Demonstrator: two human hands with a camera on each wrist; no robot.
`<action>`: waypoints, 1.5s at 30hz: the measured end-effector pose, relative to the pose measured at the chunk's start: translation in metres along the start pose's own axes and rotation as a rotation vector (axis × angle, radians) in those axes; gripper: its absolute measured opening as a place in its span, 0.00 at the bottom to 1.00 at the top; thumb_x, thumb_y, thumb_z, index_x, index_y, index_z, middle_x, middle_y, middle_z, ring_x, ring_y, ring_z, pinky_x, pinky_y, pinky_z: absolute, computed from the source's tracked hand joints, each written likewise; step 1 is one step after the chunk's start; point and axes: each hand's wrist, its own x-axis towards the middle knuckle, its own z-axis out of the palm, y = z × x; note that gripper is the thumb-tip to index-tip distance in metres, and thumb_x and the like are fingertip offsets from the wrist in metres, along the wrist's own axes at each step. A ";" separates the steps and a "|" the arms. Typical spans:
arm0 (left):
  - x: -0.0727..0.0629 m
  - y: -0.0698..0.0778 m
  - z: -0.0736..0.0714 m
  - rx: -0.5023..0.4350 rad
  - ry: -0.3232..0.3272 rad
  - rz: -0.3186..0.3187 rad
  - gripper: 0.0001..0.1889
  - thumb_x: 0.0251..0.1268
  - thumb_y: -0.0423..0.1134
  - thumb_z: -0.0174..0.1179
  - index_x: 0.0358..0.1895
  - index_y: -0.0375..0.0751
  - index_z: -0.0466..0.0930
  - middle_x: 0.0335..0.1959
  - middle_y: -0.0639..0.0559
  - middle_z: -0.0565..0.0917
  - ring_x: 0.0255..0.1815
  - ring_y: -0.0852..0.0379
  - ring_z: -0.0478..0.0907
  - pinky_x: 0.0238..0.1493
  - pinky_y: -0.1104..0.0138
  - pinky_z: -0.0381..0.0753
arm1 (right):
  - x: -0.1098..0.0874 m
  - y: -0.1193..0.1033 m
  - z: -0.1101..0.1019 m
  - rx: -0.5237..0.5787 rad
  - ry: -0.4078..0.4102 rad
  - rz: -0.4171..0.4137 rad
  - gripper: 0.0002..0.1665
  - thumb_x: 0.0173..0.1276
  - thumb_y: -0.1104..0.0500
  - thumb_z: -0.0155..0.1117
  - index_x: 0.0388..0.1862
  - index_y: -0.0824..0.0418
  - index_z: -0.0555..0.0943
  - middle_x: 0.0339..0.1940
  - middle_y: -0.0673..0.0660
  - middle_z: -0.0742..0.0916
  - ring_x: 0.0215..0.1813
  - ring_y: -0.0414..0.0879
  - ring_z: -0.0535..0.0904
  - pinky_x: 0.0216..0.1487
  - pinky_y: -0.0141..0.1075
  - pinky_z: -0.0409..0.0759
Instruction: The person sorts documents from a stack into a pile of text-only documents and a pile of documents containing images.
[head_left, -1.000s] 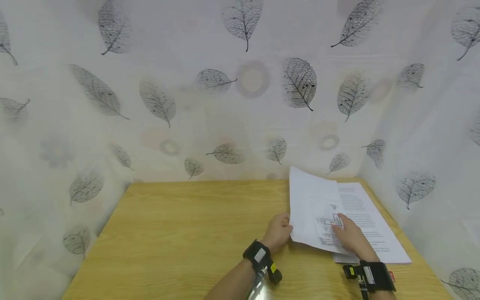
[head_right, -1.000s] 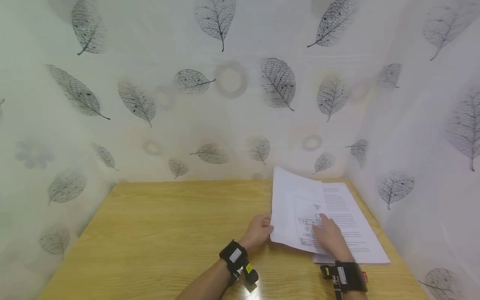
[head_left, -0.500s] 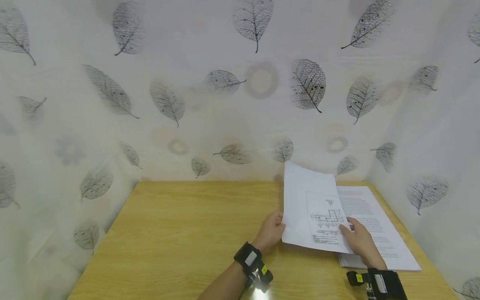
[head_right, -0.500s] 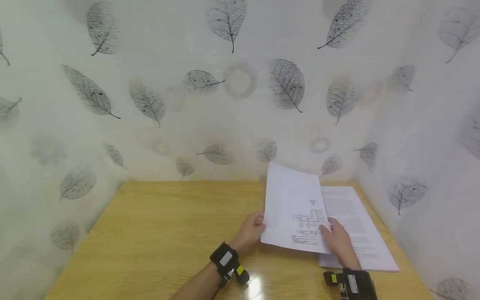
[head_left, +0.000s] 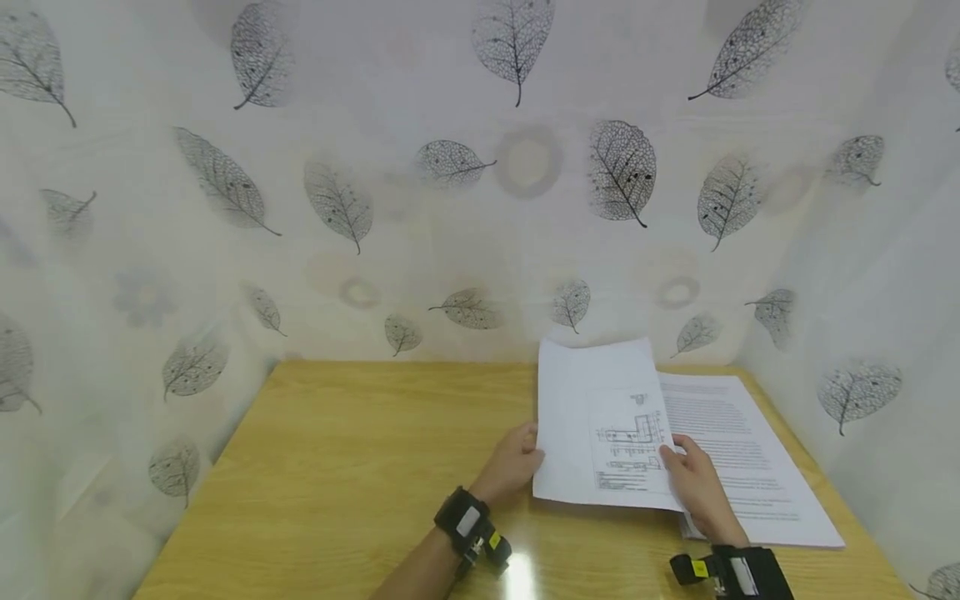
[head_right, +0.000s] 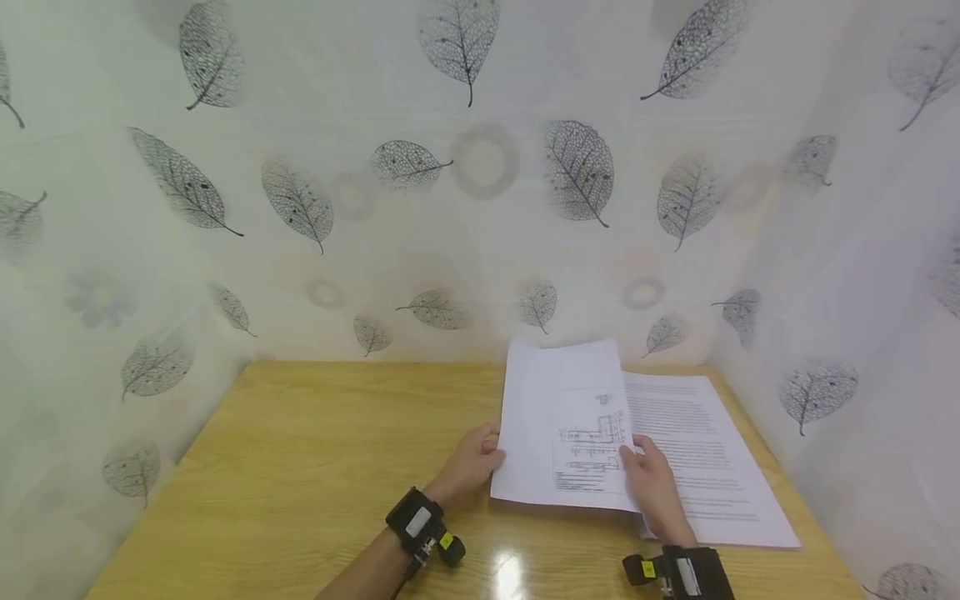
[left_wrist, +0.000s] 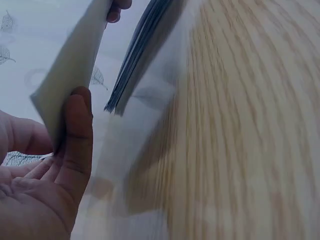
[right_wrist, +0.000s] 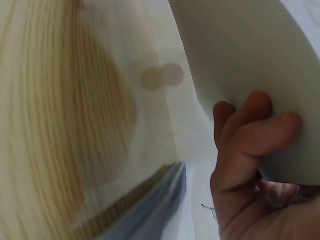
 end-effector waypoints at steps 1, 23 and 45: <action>-0.001 -0.001 -0.004 -0.005 -0.014 -0.002 0.19 0.66 0.39 0.52 0.60 0.43 0.70 0.47 0.44 0.83 0.42 0.54 0.81 0.40 0.63 0.81 | -0.001 -0.001 0.003 -0.001 0.001 -0.002 0.30 0.77 0.48 0.36 0.69 0.64 0.57 0.48 0.66 0.81 0.35 0.43 0.82 0.29 0.35 0.80; -0.051 -0.038 -0.102 0.221 0.053 -0.041 0.12 0.69 0.39 0.50 0.47 0.42 0.80 0.28 0.55 0.82 0.27 0.60 0.74 0.30 0.68 0.75 | -0.014 -0.048 0.094 0.176 -0.168 -0.112 0.14 0.75 0.56 0.46 0.56 0.55 0.69 0.33 0.57 0.86 0.29 0.48 0.82 0.27 0.37 0.77; -0.091 -0.047 -0.152 0.315 0.231 -0.199 0.09 0.65 0.37 0.54 0.44 0.39 0.79 0.34 0.49 0.84 0.31 0.59 0.77 0.29 0.67 0.76 | -0.013 -0.071 0.148 0.047 -0.351 -0.344 0.17 0.67 0.59 0.58 0.53 0.61 0.75 0.34 0.57 0.87 0.29 0.44 0.83 0.22 0.37 0.79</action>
